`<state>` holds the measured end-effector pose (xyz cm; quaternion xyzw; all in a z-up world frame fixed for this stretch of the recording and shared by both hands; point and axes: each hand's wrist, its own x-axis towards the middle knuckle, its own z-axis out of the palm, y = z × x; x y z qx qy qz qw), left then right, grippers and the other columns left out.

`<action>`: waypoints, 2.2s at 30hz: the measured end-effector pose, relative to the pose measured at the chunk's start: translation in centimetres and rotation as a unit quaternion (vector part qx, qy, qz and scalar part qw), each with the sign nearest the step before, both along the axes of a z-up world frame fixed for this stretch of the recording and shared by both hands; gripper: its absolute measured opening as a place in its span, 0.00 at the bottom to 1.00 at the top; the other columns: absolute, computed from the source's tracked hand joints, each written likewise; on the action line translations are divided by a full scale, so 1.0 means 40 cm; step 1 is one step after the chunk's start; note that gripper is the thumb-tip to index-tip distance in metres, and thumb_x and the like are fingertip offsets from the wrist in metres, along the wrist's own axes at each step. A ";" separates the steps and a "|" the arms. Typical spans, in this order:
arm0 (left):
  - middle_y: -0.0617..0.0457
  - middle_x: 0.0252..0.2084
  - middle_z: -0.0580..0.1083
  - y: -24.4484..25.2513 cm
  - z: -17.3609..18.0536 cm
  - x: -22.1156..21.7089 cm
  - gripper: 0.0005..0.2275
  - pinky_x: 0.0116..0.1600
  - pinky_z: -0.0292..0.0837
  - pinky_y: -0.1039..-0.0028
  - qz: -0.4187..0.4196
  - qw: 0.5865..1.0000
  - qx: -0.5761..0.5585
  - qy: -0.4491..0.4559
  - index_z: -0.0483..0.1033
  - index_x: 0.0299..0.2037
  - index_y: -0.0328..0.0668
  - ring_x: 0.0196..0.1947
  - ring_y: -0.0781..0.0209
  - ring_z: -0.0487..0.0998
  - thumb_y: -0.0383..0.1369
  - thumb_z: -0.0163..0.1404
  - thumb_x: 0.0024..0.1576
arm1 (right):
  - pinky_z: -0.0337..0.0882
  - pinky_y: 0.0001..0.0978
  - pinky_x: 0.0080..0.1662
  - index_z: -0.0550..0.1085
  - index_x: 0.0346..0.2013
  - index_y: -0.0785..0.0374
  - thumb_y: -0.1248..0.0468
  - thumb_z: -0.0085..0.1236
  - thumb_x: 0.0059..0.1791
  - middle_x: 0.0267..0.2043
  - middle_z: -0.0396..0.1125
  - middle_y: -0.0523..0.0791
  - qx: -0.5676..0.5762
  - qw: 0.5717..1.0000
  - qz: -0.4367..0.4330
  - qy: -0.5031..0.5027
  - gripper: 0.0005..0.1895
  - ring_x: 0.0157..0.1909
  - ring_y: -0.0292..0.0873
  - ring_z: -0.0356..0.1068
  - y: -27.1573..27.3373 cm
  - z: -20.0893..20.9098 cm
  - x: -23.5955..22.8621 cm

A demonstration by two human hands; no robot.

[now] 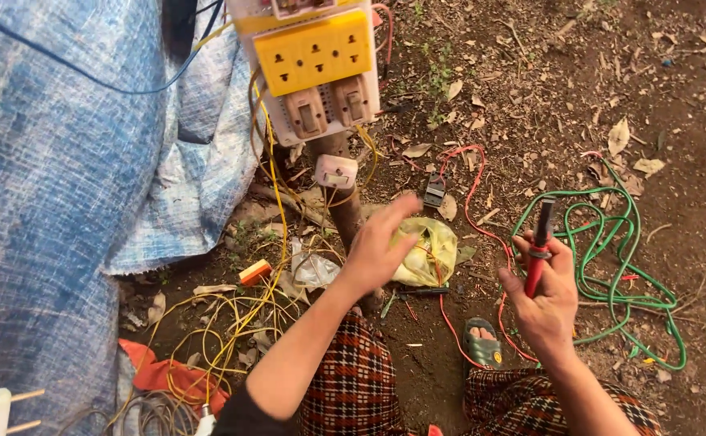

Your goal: The person sits on the ground in front of a power strip and outlet board mounted on a tree trunk. They test the outlets with a voltage tester pen, then handle red and yellow wires, strip and twist wire ends with pliers, connect wires to a bulb holder, and a bulb is seen lit at the end.

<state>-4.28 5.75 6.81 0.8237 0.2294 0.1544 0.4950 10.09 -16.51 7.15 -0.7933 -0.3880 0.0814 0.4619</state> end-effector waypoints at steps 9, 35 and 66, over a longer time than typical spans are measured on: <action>0.43 0.76 0.14 0.134 -0.030 0.319 0.41 0.76 0.22 0.49 0.376 0.908 -0.180 0.047 0.31 0.77 0.57 0.76 0.45 0.19 0.39 0.50 0.61 | 0.67 0.54 0.63 0.74 0.55 0.64 0.49 0.54 0.49 0.66 0.51 0.52 0.006 0.997 0.025 0.066 0.27 0.65 0.54 0.58 0.019 0.011 -0.015; 0.47 0.40 0.79 0.060 0.107 0.265 0.04 0.48 0.81 0.70 0.196 0.900 0.060 -0.384 0.80 0.44 0.41 0.41 0.56 0.82 0.27 0.53 0.62 | 0.63 0.51 0.61 0.79 0.43 0.60 0.56 0.63 0.51 0.68 0.54 0.53 -0.003 0.979 0.018 -0.201 0.12 0.64 0.57 0.56 0.210 0.104 0.108; 0.47 0.36 0.78 0.096 0.105 0.206 0.06 0.47 0.80 0.66 -0.029 0.943 -0.009 -0.332 0.83 0.42 0.38 0.38 0.56 0.82 0.30 0.55 0.61 | 0.56 0.43 0.55 0.78 0.45 0.48 0.53 0.57 0.53 0.68 0.57 0.48 -0.007 0.929 -0.022 -0.370 0.09 0.61 0.52 0.59 0.223 0.060 0.112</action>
